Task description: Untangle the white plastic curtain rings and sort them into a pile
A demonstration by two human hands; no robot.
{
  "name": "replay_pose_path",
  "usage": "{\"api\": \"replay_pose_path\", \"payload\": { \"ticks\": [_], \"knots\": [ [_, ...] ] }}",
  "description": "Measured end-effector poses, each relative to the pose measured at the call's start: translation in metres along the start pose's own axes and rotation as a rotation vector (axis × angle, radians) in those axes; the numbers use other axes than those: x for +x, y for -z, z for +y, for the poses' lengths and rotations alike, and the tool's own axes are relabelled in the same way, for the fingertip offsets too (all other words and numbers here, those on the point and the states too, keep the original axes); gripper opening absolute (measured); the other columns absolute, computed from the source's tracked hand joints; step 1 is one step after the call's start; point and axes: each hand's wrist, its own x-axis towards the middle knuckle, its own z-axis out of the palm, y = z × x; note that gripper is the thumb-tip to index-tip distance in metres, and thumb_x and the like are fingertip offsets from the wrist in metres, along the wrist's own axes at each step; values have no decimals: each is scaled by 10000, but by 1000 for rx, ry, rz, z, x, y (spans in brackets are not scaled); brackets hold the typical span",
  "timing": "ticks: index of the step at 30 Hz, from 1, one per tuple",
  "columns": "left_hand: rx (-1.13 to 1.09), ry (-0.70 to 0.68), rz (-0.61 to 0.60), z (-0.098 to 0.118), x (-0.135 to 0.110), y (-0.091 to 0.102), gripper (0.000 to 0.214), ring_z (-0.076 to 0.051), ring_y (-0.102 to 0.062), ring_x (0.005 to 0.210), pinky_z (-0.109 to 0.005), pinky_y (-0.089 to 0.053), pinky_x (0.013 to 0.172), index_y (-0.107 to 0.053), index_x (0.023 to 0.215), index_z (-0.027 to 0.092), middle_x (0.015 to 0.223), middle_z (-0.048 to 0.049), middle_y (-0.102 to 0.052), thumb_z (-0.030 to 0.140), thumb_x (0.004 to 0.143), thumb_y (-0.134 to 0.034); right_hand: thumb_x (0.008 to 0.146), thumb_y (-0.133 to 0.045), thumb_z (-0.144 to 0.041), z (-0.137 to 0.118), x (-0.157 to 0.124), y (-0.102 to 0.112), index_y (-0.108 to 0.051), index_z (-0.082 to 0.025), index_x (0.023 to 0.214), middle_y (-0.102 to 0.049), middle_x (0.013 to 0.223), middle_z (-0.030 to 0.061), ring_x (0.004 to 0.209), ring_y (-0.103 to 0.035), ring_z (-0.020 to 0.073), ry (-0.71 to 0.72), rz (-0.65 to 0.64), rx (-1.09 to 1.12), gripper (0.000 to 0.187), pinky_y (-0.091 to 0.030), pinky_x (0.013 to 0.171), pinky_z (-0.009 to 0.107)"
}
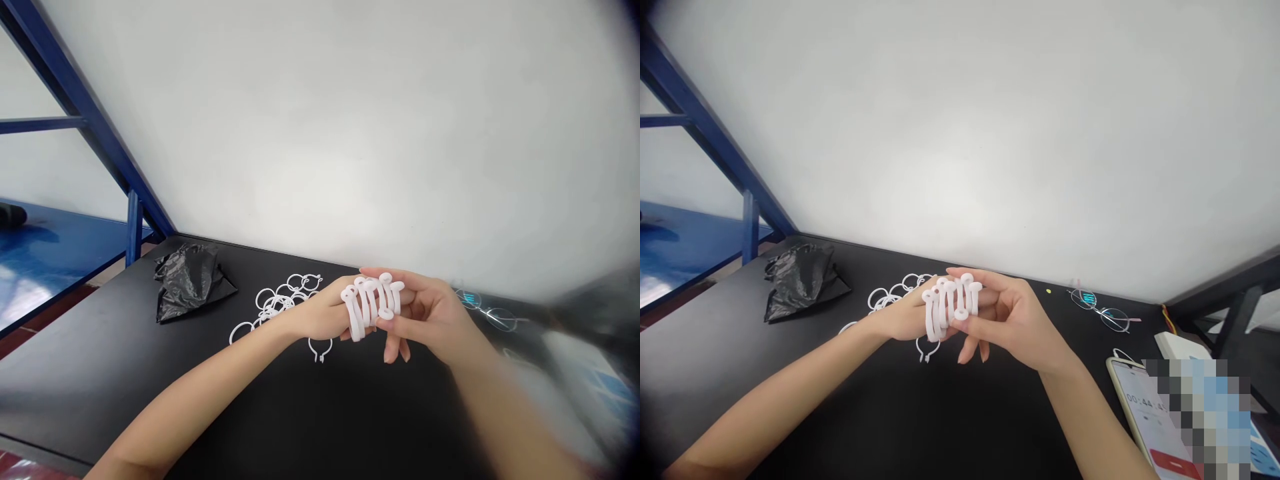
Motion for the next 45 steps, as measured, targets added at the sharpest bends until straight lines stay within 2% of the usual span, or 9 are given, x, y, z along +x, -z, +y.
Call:
{"api": "replay_pose_path", "payload": {
  "ticks": [8,16,24,27,31,37,40,42,45],
  "knots": [
    [108,-63,137,-6,-3,4,196,-182,-621,755,-281,-484,656,-591,928,145,775,-43,-660,309,837,-647,803,-764,-279,2,3,-7,-583,-197,1317,-728,738,21,484,-710,156,15,70,-32,551,-503,372,166],
    [172,-75,105,-2,-3,5,154,-176,-624,794,-280,-488,687,-611,961,143,831,-35,-665,221,832,-635,776,-772,-269,7,4,-9,-682,-174,1152,-681,641,-6,386,-633,122,83,162,-149,398,-497,341,195],
    [29,-60,45,-2,-2,4,181,-165,-615,722,-261,-465,604,-566,918,149,799,-36,-647,269,813,-653,744,-794,-255,8,-1,-7,-742,-201,1090,-675,573,-20,416,-632,136,230,207,-346,354,-527,374,240],
    [51,-32,63,-2,-3,4,185,-137,-576,691,-229,-427,564,-552,914,155,806,-18,-622,231,785,-661,778,-762,-259,8,-3,-7,-770,-203,1002,-658,539,-26,369,-598,123,279,228,-393,230,-511,364,245],
    [118,42,65,-1,-4,5,116,-103,-498,600,-209,-359,504,-541,842,153,715,15,-563,225,801,-624,827,-721,-310,6,-2,-8,-786,-199,888,-673,550,-9,343,-595,122,214,230,-363,143,-505,350,242],
    [197,-27,48,-1,-3,4,76,-143,-590,727,-241,-437,618,-600,840,143,763,-19,-653,178,846,-534,833,-719,-360,1,2,-7,-737,-188,1094,-710,653,13,392,-638,117,27,211,-254,313,-457,342,188],
    [119,-5,78,-7,-1,6,71,-122,-581,632,-220,-419,552,-567,793,149,666,3,-623,203,838,-560,758,-798,-302,2,3,-10,-493,-237,1403,-741,738,11,447,-668,132,-1,182,-197,716,-475,372,186],
    [104,46,145,-11,0,7,83,-95,-527,539,-203,-378,489,-530,752,154,606,30,-568,192,802,-584,677,-858,-246,5,3,-15,-311,-283,1499,-748,781,1,476,-683,147,16,189,-178,988,-521,411,214],
    [117,69,203,-14,0,7,78,-73,-482,533,-189,-367,478,-498,749,156,634,41,-536,138,759,-573,655,-867,-224,10,5,-24,-262,-300,1513,-723,707,-35,456,-676,158,46,239,-175,1052,-564,441,255]
  ]
}}
